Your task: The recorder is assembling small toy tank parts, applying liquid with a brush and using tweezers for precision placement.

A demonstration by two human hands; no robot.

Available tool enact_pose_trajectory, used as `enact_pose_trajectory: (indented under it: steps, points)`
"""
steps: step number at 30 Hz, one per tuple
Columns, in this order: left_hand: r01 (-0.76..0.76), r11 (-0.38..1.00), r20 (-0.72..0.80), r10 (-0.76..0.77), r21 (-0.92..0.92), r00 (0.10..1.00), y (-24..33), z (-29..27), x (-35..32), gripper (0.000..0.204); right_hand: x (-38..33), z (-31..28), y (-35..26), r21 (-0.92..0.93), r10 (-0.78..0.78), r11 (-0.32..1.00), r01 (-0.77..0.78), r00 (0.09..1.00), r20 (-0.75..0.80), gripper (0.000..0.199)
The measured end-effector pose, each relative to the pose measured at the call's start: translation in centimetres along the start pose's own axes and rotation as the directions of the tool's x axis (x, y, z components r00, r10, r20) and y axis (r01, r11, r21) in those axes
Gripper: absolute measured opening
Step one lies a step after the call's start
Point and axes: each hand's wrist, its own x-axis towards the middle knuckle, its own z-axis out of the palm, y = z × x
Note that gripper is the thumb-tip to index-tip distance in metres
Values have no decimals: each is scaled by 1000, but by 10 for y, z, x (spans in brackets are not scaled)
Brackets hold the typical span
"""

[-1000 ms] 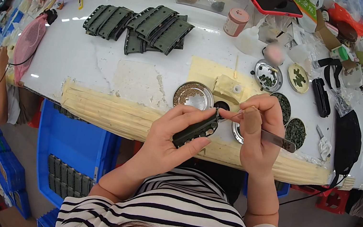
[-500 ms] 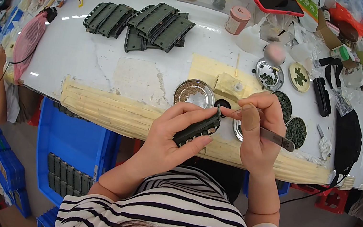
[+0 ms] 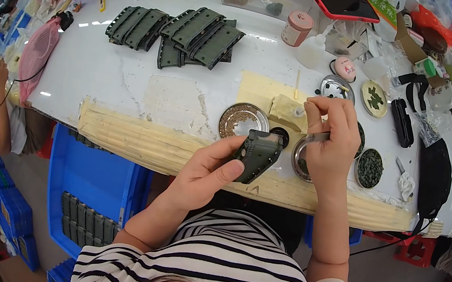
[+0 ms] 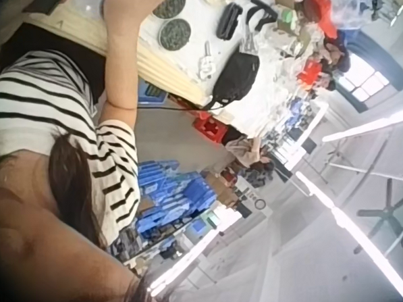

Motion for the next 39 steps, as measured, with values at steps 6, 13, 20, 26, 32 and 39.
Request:
enact_pose_trajectory:
  steps: [6, 13, 20, 26, 32, 39]
  points:
    - [-48, 997, 70, 52, -63, 996, -8, -2, 4, 50, -5, 1, 6, -71, -42, 996, 46, 997, 59, 14]
    - [0, 970, 17, 4, -242, 1000, 7, -4, 0, 51, -9, -18, -12, -1, -78, 997, 78, 997, -17, 23]
    - [-60, 917, -544, 285, 394, 790, 49, -60, -19, 68, -23, -32, -12, 64, -66, 996, 66, 998, -13, 17]
    - [-258, 620, -309, 656, 741, 689, -4, -41, -16, 81, -39, -19, -40, 156, -108, 984, 85, 983, 147, 28]
    - [-441, 655, -76, 605, 614, 793, -27, -11, -11, 75, -43, -8, -47, 221, -186, 966, 135, 956, 228, 52]
    - [-545, 616, 16, 655, 569, 756, -29, -2, -8, 68, -45, -11, -49, 228, -156, 968, 109, 967, 199, 48]
